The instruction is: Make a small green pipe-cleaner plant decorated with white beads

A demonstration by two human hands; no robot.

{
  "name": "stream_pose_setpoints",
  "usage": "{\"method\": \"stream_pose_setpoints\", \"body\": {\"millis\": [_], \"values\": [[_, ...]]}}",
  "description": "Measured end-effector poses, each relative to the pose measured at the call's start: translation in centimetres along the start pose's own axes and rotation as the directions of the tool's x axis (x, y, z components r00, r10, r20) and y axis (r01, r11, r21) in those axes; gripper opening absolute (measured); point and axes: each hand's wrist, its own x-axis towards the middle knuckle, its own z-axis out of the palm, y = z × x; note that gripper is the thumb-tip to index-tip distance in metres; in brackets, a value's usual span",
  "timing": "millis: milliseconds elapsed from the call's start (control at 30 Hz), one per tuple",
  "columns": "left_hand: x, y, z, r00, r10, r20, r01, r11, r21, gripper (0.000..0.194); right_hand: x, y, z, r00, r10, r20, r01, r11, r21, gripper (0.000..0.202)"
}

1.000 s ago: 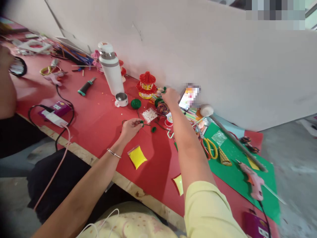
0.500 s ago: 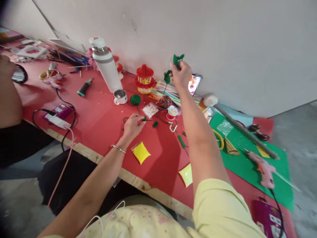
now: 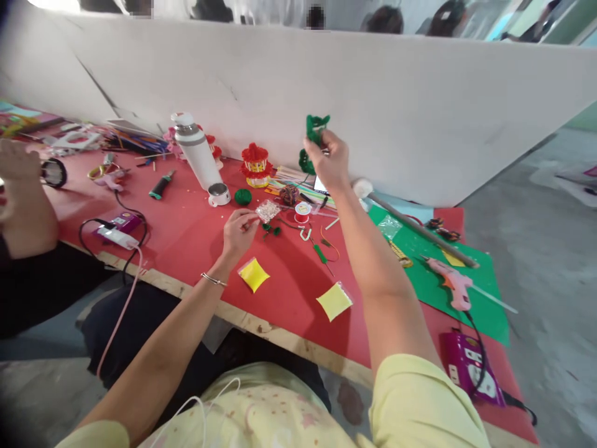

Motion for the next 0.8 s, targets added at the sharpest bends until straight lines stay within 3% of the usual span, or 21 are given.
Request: {"method": "stream_pose_setpoints", "body": {"millis": [67,133,233,300,367,433,567,633,800], "values": [[0.2,2.3,0.0,1.0,-0.009,-0.016,0.007,0.992,-0.124,0.014,-2.5,-2.1,-0.5,0.995,0.009,0.096,-0.02,0.993,0.116,0.027],[0.6,4.6,0.2,0.994,-0.106,-0.003,0.101,0.953,-0.286,0.018,-5.1,-3.6,-0.4,0.969,0.019,0.245,-0.075,0.972,0.222,0.023],[1.2,6.9,0.5,0.96,-0.217,0.177,0.278,0.81,-0.517,0.05,-8.4,-4.4,0.5,0.894,0.007,0.448,-0.118,0.968,0.221,0.014],[1.5,7.3,0.7,0.937,-0.174,0.303,0.319,0.78,-0.538,0.057,-9.9,-4.1,1.3,0.849,-0.004,0.528,-0.112,0.976,0.186,0.011],[1.5,7.0,0.9,0.878,-0.16,0.452,0.388,0.792,-0.472,0.046,-10.9,-3.6,1.9,0.836,0.053,0.546,-0.173,0.97,0.171,0.014],[1.3,6.3,1.2,0.833,-0.218,0.508,0.452,0.798,-0.399,0.045,-11.4,-3.2,2.2,0.827,0.108,0.552,-0.261,0.943,0.206,0.016],[0.7,4.9,1.3,0.859,-0.282,0.427,0.477,0.745,-0.467,0.05,-10.7,-3.1,1.7,0.765,0.137,0.63,-0.389,0.877,0.282,0.015],[0.6,4.5,0.9,0.88,-0.321,0.351,0.467,0.72,-0.513,0.048,-9.2,-3.1,1.4,0.758,0.136,0.638,-0.402,0.868,0.291,0.018],[0.7,4.2,-1.4,0.92,-0.383,0.082,0.359,0.741,-0.568,0.039,-3.8,-0.4,0.7,0.887,0.17,0.43,-0.322,0.894,0.312,0.029]]}}
